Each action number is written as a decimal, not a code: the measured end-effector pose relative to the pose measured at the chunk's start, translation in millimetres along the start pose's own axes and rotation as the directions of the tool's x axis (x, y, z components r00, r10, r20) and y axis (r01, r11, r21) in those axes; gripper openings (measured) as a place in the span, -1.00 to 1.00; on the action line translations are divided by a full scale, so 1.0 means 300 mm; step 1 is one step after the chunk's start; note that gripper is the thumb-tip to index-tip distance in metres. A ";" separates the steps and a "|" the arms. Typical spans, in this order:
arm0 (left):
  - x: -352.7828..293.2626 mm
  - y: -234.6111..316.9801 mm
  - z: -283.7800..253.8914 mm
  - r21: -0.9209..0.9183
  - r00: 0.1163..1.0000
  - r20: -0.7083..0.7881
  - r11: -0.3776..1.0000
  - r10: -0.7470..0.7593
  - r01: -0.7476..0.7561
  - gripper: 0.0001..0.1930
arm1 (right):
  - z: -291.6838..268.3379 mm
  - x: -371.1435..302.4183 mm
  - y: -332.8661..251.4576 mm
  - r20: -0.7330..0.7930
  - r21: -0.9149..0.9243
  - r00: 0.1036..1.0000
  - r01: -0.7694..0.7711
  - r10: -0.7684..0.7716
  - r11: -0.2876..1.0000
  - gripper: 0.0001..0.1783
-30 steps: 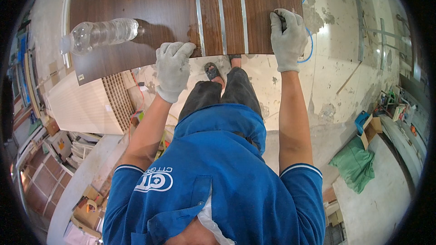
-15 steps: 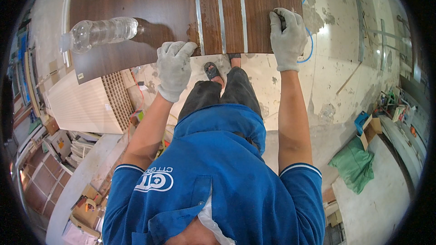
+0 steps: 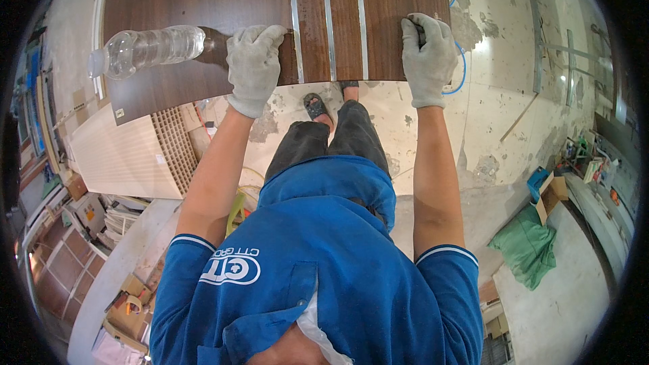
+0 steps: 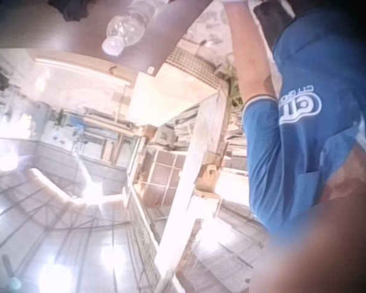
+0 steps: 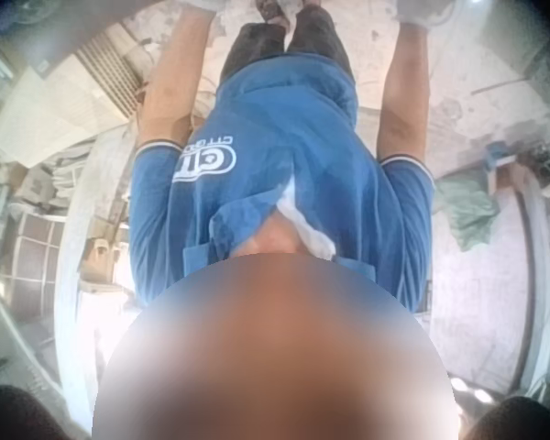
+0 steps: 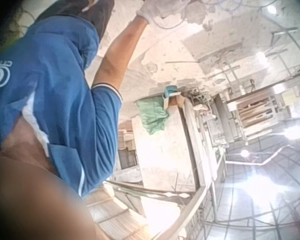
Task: The person applies and smooths thin strips of edge banding onto the edges of a wooden tabletop. They use a small tool to press the banding into place and a cloth to wipe the surface. The person also retrieves a cloth from a bag and handles a water bottle during the process.
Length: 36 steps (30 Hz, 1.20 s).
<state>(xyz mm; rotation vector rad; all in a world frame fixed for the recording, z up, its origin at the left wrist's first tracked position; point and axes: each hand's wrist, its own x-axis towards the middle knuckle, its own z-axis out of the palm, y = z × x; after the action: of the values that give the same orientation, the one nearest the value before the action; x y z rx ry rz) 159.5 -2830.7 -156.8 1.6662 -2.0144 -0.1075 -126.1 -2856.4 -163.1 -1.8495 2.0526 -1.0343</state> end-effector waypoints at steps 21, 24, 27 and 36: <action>-0.034 0.007 -0.026 -0.026 0.996 0.052 0.997 0.077 -0.075 -0.72 | 0.002 -0.001 0.004 0.005 -0.016 1.000 -0.006 0.006 1.000 -0.83; -0.052 0.009 -0.031 -0.036 0.995 0.048 0.996 0.089 -0.088 -0.72 | 0.003 -0.001 0.005 0.005 -0.012 1.000 -0.009 0.009 1.000 -0.83; -0.072 0.012 -0.041 -0.045 0.993 0.076 0.995 0.095 -0.092 -0.74 | 0.004 -0.001 0.005 -0.003 0.000 1.000 -0.007 0.007 1.000 -0.83; -0.163 0.048 -0.103 -0.086 0.978 0.173 0.991 0.114 -0.100 -0.73 | 0.002 -0.001 0.005 -0.001 -0.003 1.000 -0.010 0.010 1.000 -0.83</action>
<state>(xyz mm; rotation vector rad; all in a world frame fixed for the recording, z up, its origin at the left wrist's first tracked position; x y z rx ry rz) 165.4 -2773.6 -141.3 1.5443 -2.1977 -0.3017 -127.0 -2856.4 -164.6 -1.8392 2.0630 -1.0309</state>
